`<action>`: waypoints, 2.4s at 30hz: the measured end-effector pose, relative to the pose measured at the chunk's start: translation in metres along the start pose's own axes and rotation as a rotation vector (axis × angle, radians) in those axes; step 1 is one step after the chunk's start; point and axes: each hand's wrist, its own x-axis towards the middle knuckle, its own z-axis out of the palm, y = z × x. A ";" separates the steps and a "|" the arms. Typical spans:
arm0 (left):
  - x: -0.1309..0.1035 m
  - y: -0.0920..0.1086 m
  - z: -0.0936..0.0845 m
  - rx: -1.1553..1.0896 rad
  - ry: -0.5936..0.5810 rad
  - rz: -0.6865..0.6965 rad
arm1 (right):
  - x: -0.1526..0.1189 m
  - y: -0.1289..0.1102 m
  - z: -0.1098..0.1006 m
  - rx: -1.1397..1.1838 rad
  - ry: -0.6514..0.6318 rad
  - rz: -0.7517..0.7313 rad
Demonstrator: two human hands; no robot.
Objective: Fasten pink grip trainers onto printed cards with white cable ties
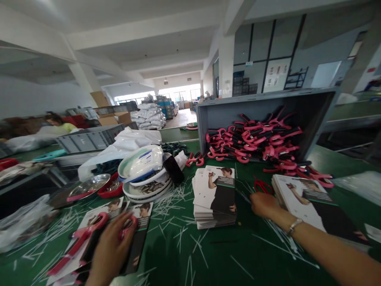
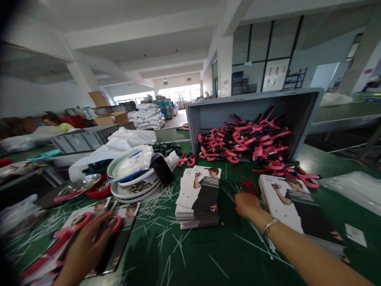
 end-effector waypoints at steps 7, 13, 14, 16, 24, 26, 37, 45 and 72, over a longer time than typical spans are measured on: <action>0.016 0.143 0.116 -0.287 -0.498 -0.120 | 0.016 0.021 -0.002 0.220 0.037 -0.032; 0.043 0.151 0.137 -0.069 -0.508 -0.125 | 0.025 0.049 -0.008 0.535 0.053 0.013; 0.044 0.148 0.138 -0.101 -0.504 -0.134 | 0.027 0.052 -0.007 0.586 0.052 0.021; 0.041 0.146 0.138 -0.166 -0.497 -0.160 | 0.030 0.057 -0.005 0.674 0.050 0.021; 0.011 0.159 0.125 -0.421 -0.521 -0.351 | 0.031 0.070 0.001 0.872 0.049 -0.040; 0.007 0.164 0.118 -0.453 -0.536 -0.379 | 0.029 0.072 0.000 0.905 0.046 -0.050; 0.012 0.174 0.114 -0.428 -0.582 -0.326 | 0.024 0.071 -0.006 0.958 0.089 -0.027; 0.022 0.177 0.117 -0.814 -0.868 -0.487 | 0.014 0.075 -0.025 1.083 0.265 0.099; 0.032 0.184 0.131 -1.404 -0.622 -0.631 | -0.006 -0.106 -0.074 1.202 -0.236 -0.200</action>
